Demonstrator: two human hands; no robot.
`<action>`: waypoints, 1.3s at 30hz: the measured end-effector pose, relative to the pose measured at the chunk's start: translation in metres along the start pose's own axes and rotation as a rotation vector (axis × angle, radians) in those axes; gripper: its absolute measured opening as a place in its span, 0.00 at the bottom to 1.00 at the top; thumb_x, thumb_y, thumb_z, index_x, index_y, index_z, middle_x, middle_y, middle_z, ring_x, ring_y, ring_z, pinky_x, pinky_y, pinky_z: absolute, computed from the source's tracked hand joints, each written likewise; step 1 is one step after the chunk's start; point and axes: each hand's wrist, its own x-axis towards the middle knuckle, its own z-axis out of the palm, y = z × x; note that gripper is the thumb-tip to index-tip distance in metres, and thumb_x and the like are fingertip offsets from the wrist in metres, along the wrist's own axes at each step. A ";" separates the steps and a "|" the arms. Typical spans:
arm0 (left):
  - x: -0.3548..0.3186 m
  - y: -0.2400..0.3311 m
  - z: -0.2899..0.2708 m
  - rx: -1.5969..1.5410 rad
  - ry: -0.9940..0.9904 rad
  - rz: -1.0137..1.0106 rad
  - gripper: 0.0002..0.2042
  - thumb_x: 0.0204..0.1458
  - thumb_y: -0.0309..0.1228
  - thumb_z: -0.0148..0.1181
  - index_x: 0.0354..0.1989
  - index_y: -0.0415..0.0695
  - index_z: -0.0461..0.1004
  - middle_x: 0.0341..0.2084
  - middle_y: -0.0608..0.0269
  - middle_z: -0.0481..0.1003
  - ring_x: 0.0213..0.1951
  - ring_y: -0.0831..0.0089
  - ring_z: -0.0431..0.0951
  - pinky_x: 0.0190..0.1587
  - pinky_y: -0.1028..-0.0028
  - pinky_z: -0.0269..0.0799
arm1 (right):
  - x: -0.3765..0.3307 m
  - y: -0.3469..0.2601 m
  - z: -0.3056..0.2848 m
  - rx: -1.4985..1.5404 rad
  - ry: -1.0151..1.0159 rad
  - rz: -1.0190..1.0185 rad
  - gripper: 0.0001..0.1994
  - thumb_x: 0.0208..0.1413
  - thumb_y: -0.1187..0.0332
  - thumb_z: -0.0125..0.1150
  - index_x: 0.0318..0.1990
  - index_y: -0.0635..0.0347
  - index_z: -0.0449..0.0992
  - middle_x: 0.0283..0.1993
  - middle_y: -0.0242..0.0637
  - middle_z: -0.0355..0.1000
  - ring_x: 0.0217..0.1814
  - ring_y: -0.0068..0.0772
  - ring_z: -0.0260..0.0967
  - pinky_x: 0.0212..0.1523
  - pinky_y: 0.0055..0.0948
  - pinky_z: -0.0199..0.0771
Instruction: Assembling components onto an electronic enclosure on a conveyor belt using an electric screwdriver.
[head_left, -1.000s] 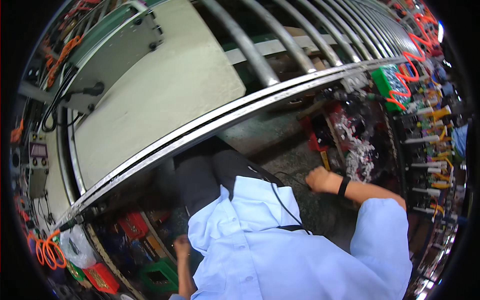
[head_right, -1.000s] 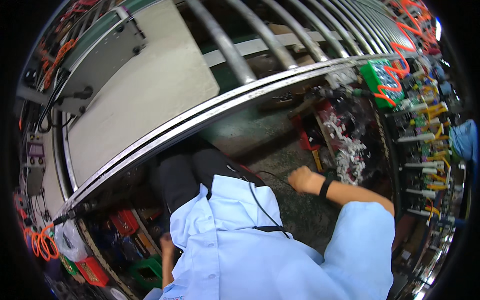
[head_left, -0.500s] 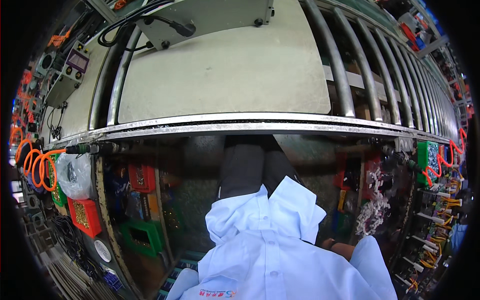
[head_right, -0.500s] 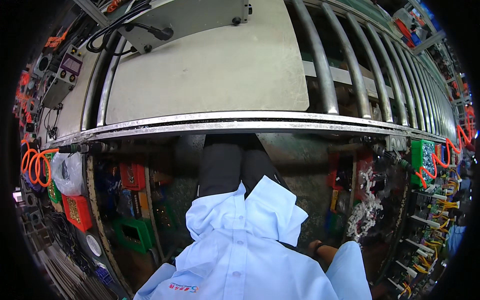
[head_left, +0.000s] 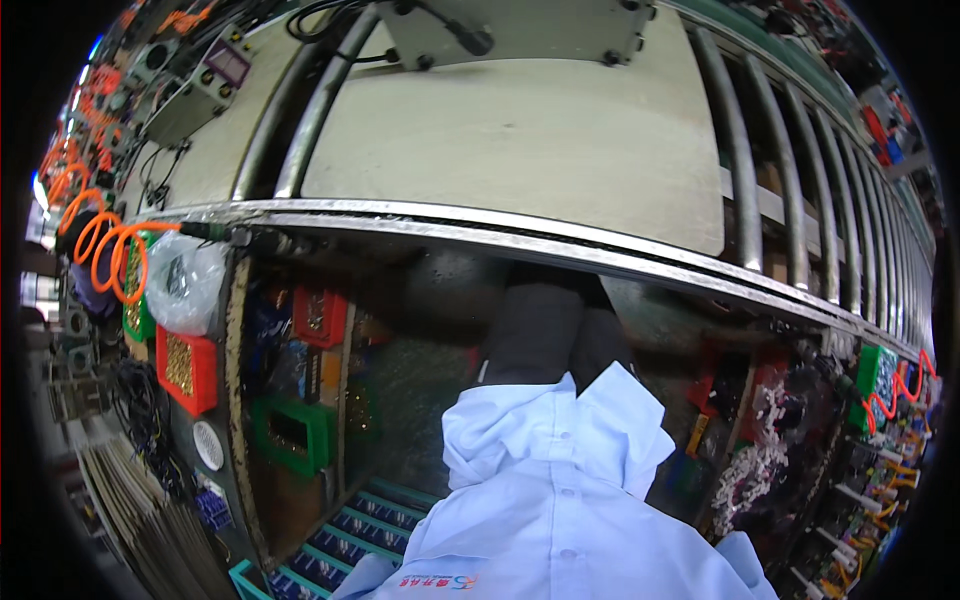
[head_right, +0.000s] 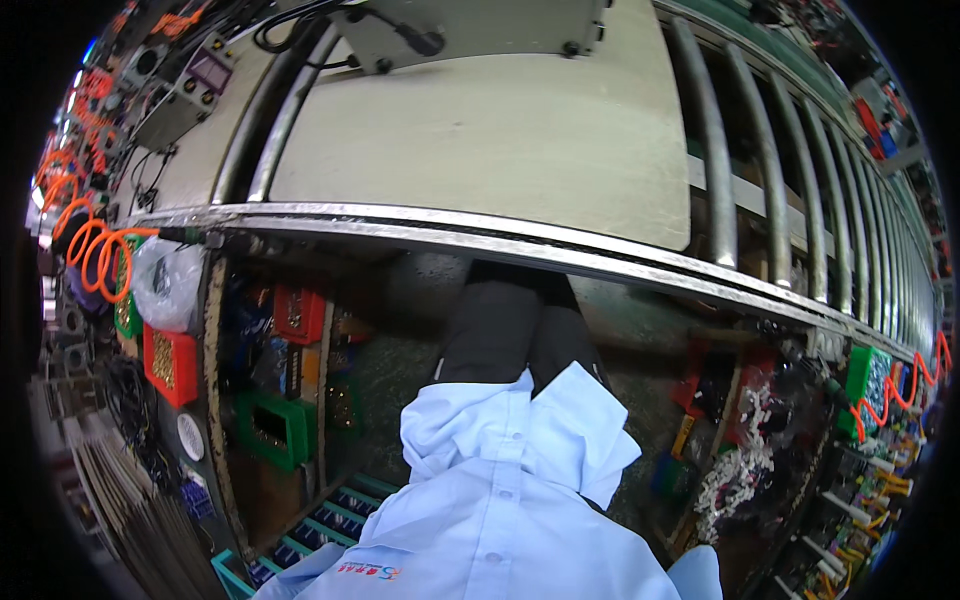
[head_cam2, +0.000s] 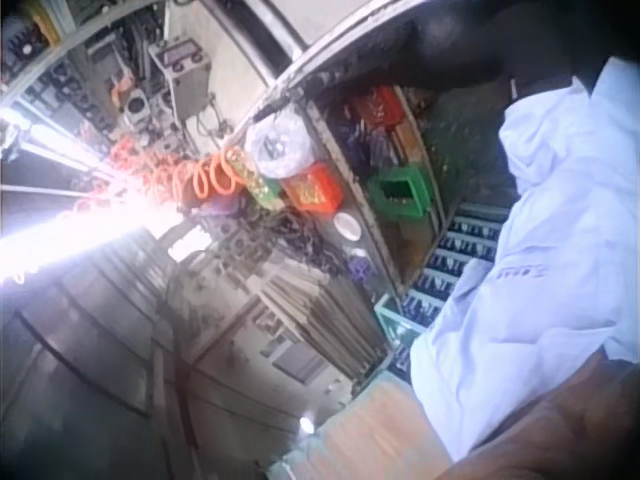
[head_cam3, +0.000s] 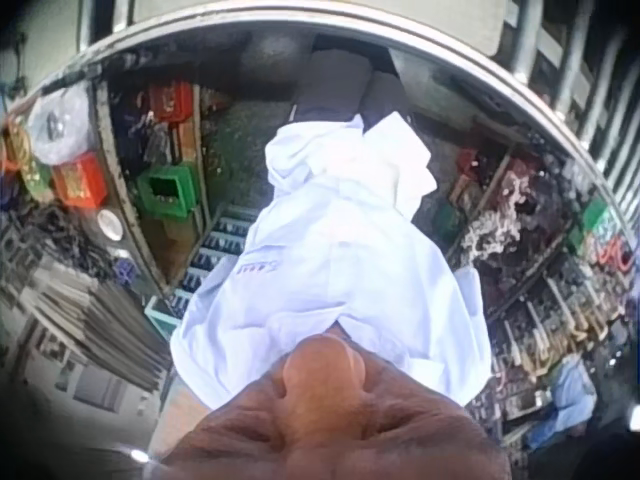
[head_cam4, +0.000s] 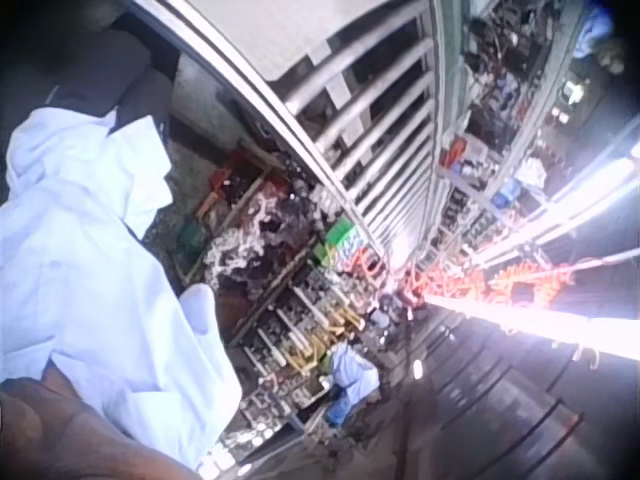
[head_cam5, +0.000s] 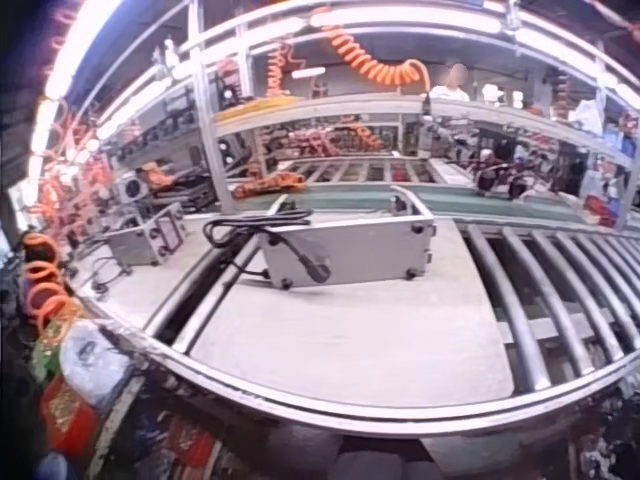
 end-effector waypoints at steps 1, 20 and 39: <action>-0.006 -0.007 -0.002 0.001 -0.080 -0.030 0.22 0.52 0.39 0.68 0.52 0.40 0.78 0.47 0.56 0.80 0.47 0.66 0.80 0.51 0.69 0.76 | 0.001 -0.002 0.001 0.038 -0.007 0.008 0.15 0.57 0.67 0.60 0.50 0.61 0.79 0.46 0.41 0.80 0.48 0.40 0.79 0.42 0.47 0.81; -0.080 -0.049 0.026 0.077 -1.094 -0.150 0.28 0.51 0.46 0.72 0.56 0.41 0.77 0.52 0.59 0.79 0.50 0.68 0.80 0.53 0.71 0.76 | 0.030 -0.012 0.029 0.467 -0.151 0.100 0.15 0.58 0.71 0.60 0.51 0.69 0.76 0.47 0.48 0.78 0.49 0.45 0.79 0.45 0.42 0.83; -0.394 0.171 -0.344 -0.314 1.000 1.091 0.31 0.36 0.36 0.77 0.52 0.37 0.76 0.43 0.53 0.81 0.29 0.81 0.80 0.25 0.83 0.73 | -0.272 -0.257 -0.302 -0.107 0.425 -0.661 0.16 0.49 0.68 0.66 0.42 0.71 0.78 0.32 0.45 0.79 0.33 0.33 0.79 0.36 0.28 0.80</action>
